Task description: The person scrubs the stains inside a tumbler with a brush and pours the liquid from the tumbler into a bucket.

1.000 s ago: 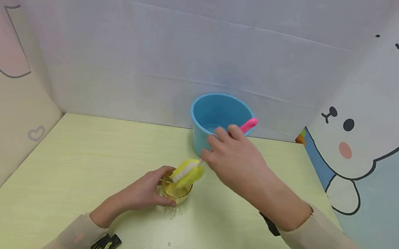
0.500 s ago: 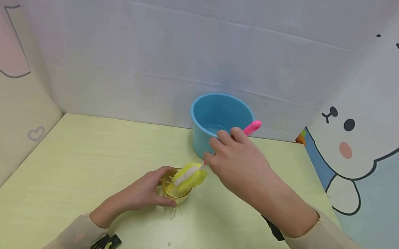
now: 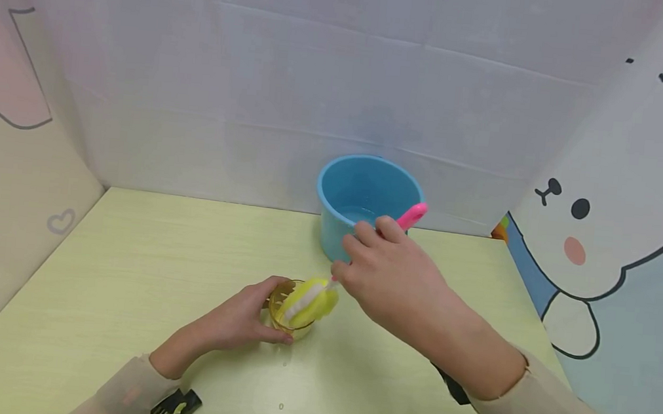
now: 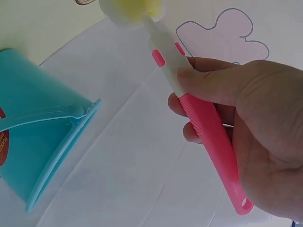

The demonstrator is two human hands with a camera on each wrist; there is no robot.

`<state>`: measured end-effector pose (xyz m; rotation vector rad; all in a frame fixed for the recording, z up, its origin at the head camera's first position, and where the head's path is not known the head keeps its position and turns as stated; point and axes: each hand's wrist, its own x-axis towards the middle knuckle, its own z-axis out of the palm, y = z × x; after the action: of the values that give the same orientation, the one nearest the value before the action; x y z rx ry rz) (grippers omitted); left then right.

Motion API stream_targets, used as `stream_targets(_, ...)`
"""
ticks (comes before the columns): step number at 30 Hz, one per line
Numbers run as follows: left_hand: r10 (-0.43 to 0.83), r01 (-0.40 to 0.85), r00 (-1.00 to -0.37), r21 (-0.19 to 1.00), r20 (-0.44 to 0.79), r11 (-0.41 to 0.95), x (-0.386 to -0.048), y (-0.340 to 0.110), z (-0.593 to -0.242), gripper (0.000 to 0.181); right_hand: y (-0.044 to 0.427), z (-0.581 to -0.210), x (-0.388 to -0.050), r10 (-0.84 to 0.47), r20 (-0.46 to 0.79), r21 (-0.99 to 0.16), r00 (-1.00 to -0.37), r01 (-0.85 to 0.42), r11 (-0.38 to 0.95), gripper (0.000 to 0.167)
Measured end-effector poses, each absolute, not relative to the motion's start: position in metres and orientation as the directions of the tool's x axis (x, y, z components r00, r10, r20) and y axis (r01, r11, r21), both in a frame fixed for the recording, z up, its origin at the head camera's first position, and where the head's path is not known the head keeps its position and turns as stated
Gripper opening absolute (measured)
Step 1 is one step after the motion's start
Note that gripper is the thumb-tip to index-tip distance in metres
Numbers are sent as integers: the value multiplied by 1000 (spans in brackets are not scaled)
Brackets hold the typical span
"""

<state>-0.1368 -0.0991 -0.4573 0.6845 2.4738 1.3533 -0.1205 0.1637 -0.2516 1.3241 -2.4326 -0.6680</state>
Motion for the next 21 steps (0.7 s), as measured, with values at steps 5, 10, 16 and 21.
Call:
stream_targets(5,514,288,-858,846,19,449,-137,-100,-458,93,161,-253,-121,-860,54,517,-508,-722,459,35)
stream_targets(10,521,296,-853,850,29,436,-137,-100,-459,91,157,-256,-124,-868,67,520,-493,-725,452,31)
stream_targets(16,527,294,-849,856,29,426,-138,-100,-459,91,154,-261,-128,-873,78,523,-482,-725,448,33)
stream_targets(21,523,289,-852,856,26,428,-138,-100,-459,92,154,-267,-134,-870,89,523,-486,-720,456,36)
